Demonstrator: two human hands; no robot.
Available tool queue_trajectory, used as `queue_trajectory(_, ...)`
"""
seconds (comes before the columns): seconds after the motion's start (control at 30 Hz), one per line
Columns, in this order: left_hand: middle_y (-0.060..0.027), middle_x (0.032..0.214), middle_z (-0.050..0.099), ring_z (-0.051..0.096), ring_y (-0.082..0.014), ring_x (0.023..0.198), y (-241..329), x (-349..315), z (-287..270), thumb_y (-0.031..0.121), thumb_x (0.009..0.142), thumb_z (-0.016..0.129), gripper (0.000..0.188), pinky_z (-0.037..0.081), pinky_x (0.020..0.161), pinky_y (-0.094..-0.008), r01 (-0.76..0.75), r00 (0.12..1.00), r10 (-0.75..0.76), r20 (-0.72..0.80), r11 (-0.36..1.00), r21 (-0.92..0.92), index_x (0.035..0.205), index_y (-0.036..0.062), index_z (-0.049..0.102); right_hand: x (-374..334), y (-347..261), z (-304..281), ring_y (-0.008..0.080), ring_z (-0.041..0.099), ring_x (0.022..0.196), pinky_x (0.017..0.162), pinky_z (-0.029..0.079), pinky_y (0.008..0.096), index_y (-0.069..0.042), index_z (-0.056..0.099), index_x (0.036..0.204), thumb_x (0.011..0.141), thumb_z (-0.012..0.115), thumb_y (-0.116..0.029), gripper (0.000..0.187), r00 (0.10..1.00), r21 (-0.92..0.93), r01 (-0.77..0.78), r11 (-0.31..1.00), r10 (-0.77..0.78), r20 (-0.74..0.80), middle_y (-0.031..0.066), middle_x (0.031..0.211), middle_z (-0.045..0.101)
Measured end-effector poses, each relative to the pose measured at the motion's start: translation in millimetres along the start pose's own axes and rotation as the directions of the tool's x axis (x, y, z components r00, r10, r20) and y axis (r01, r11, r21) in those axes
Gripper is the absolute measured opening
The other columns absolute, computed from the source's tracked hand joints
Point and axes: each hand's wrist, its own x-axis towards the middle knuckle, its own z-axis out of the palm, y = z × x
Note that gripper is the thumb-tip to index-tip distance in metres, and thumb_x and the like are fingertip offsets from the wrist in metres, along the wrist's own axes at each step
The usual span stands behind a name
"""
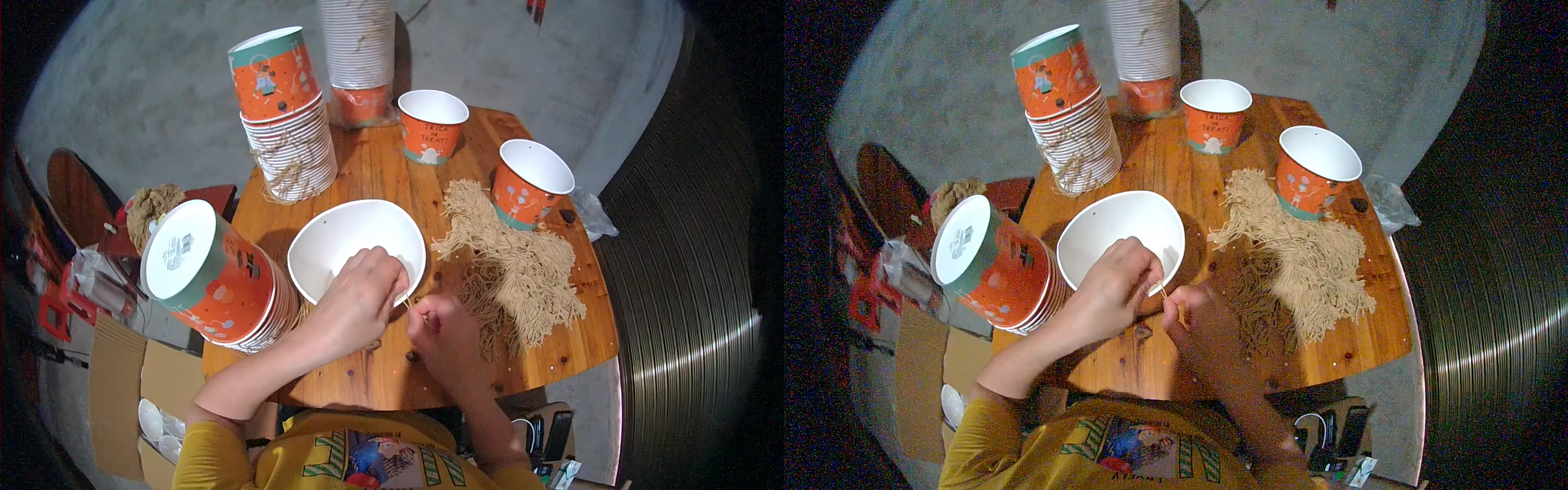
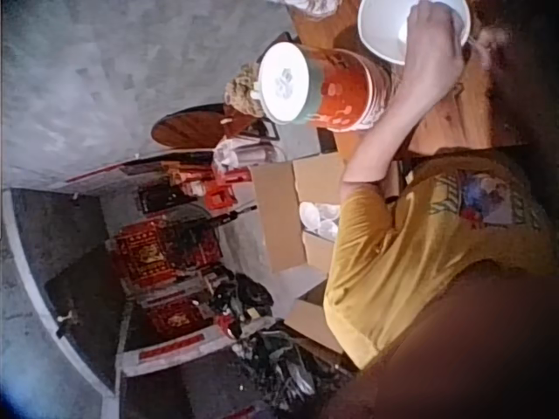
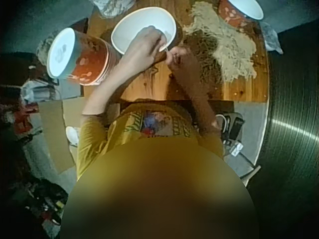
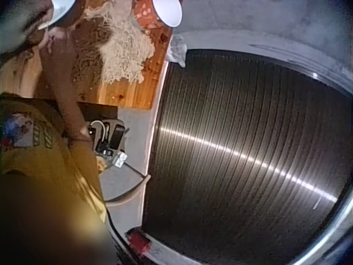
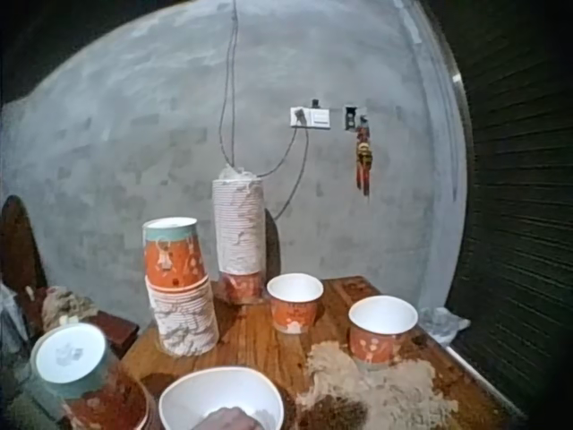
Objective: Tying rubber bands onto paper bowls for assembly or packaging.
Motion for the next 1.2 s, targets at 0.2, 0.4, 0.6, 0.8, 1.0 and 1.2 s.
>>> queue_trajectory(0.2, -0.0151, 0.084, 0.054, 0.052, -0.0342, 0.084, -4.8, 2.1, -11.3, 0.006, 0.085, 0.057, 0.009, 0.042, 0.074, -0.0402, -0.026, 0.999, 0.028, -0.046, 0.998, 0.052, 0.091, 0.0021, 0.052, -0.4, -7.5, -26.4, 0.0138, 0.053, 0.061, 0.056, 0.044, 0.0286, -0.007, 0.059, 0.089, 0.084, 0.064, -0.011, 0.008, 0.987, -0.006, -0.094, 0.996, 0.094, 0.127, 0.0056, 0.074, 0.054)
queue_trajectory(0.4, -0.0124, 0.076, 0.056, 0.055, -0.0324, 0.077, 1.9, -19.6, -16.0, 0.019, 0.084, 0.065, 0.021, 0.044, 0.070, -0.0404, -0.032, 0.997, 0.026, 0.068, 0.996, 0.086, 0.088, 0.0038, 0.052, 23.8, -23.6, -51.8, 0.0242, 0.057, 0.075, 0.067, 0.047, 0.0342, -0.005, 0.058, 0.096, 0.088, 0.059, -0.012, 0.010, 0.981, -0.094, 0.012, 0.996, 0.007, 0.194, 0.0104, 0.085, 0.057)
queue_trajectory(0.6, -0.0114, 0.076, 0.057, 0.056, -0.0303, 0.076, 9.7, -25.7, -15.2, 0.022, 0.085, 0.064, 0.021, 0.045, 0.070, -0.0396, 0.051, 0.998, -0.051, 0.039, 0.999, 0.001, 0.089, 0.0045, 0.053, 48.2, -8.8, -25.1, 0.0327, 0.062, 0.082, 0.073, 0.050, 0.0404, -0.006, 0.057, 0.101, 0.090, 0.057, -0.012, 0.012, 0.978, 0.036, 0.106, 0.994, -0.110, 0.178, 0.0141, 0.089, 0.062)
queue_trajectory(0.8, -0.0113, 0.078, 0.059, 0.055, -0.0304, 0.076, 18.0, -19.5, -1.1, 0.019, 0.088, 0.059, 0.017, 0.044, 0.071, -0.0404, 0.117, 0.972, -0.121, -0.201, 0.993, -0.034, 0.087, 0.0023, 0.060, 46.3, -16.3, -9.4, 0.0183, 0.065, 0.070, 0.063, 0.050, 0.0291, -0.005, 0.062, 0.097, 0.089, 0.059, -0.007, 0.009, 0.979, 0.026, 0.031, 0.999, -0.035, 0.203, 0.0098, 0.079, 0.064)
queue_trajectory(1.0, -0.0102, 0.076, 0.059, 0.055, -0.0300, 0.077, 17.9, -22.1, -1.8, 0.015, 0.086, 0.058, 0.014, 0.042, 0.073, -0.0400, 0.133, 0.986, -0.127, -0.107, 0.990, 0.053, 0.080, 0.0033, 0.059, 39.4, -1.7, 3.3, 0.0143, 0.062, 0.061, 0.056, 0.049, 0.0268, -0.006, 0.062, 0.096, 0.090, 0.058, -0.009, 0.008, 0.994, 0.036, 0.084, 0.996, -0.086, 0.064, 0.0076, 0.068, 0.062)
queue_trajectory(1.2, -0.0075, 0.071, 0.056, 0.054, -0.0246, 0.078, 7.9, -26.2, -10.8, 0.015, 0.085, 0.060, 0.012, 0.034, 0.086, -0.0420, -0.061, 0.998, 0.056, 0.042, 0.991, 0.121, 0.078, 0.0053, 0.057, 57.8, -8.1, -4.4, 0.0297, 0.063, 0.062, 0.054, 0.047, 0.0424, -0.013, 0.048, 0.104, 0.096, 0.046, -0.022, 0.013, 0.985, -0.122, -0.063, 0.990, 0.082, 0.154, 0.0101, 0.065, 0.057)
